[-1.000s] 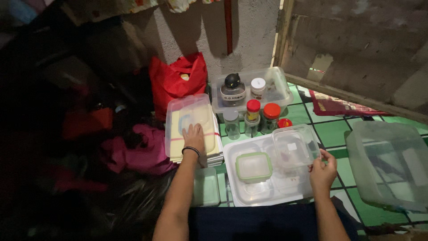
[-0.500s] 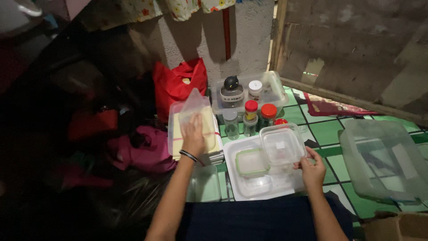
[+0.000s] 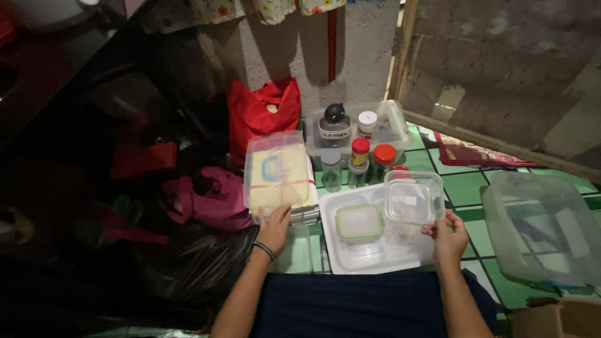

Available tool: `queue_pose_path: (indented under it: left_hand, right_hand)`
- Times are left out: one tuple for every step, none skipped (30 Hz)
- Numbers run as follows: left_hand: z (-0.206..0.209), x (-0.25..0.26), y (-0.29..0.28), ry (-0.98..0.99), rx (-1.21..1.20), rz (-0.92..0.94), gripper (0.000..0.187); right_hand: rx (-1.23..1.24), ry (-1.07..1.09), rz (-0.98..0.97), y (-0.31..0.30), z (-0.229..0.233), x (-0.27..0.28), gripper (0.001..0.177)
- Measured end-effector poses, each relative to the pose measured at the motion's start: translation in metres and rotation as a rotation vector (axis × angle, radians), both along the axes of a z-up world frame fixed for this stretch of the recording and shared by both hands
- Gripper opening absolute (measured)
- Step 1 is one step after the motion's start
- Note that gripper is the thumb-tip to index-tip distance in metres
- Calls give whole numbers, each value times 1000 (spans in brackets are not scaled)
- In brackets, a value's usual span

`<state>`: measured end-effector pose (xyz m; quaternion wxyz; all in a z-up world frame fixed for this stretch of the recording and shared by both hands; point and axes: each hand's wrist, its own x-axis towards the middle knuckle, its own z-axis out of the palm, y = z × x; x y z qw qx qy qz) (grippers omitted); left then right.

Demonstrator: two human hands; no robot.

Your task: The person sits on the floor and organizes various household containers. They open and close several small jars and plastic containers, then stack them neatly into larger storage bins.

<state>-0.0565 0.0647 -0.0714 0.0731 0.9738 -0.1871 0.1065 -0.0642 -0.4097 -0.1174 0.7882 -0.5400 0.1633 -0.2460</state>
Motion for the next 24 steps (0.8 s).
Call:
queue_pose_path:
  left_hand:
    - [-2,-4,7,65,12,11,67]
    - [-1,-8,13,40,23,21,67]
    - [0,-11,17,16,33,32,67]
    - [1,-12,20,-11,43,43,67]
    - [2,-12,22,87,82,79,69]
    - [4,-12,24,187,120,113,70]
    - [4,-11,26,286,159,148,72]
    - [3,-8,26,271,142,173,61]
    - [0,-4,26,257,125,197,50]
    - [-5,1,27,242,110,220,40]
    - [-10,8,28,129,25,187,42]
    - [-17,16,26,18,-61,154,44]
    - [-24,24,25,-93,-149,122,46]
    - [-29,36,23,-111,-172,106,37]
    - [-33,48,20,-129,-196,91,29]
    - [-36,60,15,-147,-221,74,20]
    - [-39,72,9,-95,-230,108,20]
    - [-40,84,2,-42,-237,140,21]
    - [-40,97,-4,11,-244,172,22]
    - [-39,111,-10,15,-160,180,29]
    - [-39,125,-18,18,-76,188,36]
    - [-39,136,-24,20,9,194,43]
    - [-38,147,-28,66,34,209,42]
    - [-37,157,-30,112,60,224,42]
  right_hand:
    - [-5,5,-4,1,0,0,39]
    - [-12,11,-7,1,1,0,39]
    - [-11,11,-5,3,3,-1,39]
    - [-12,9,-2,3,4,0,39]
    - [-12,8,0,4,5,1,39]
    - [-17,14,0,5,6,0,39]
    - [-22,20,0,6,7,-1,38]
    - [-27,27,-2,5,7,-2,38]
    - [-30,23,4,4,7,-1,38]
    - [-31,20,7,5,7,-2,38]
    - [-32,17,11,6,6,-2,38]
    - [-29,28,8,6,6,-2,39]
    - [-27,40,5,6,5,-3,40]
    - [-24,47,-2,6,6,-2,41]
    - [-26,59,-3,7,7,-1,41]
    - [-29,70,-5,8,8,-1,41]
    - [-31,81,-8,9,9,0,42]
    - [-27,80,-7,10,10,-1,41]
    - [-24,80,-7,11,10,-1,40]
    - [-20,80,-7,12,11,0,39]
    - [-17,89,-9,12,11,2,38]
    - [-14,99,-10,13,11,2,38]
    - [-11,109,-12,13,11,2,38]
    - [-4,113,-19,13,10,2,38]
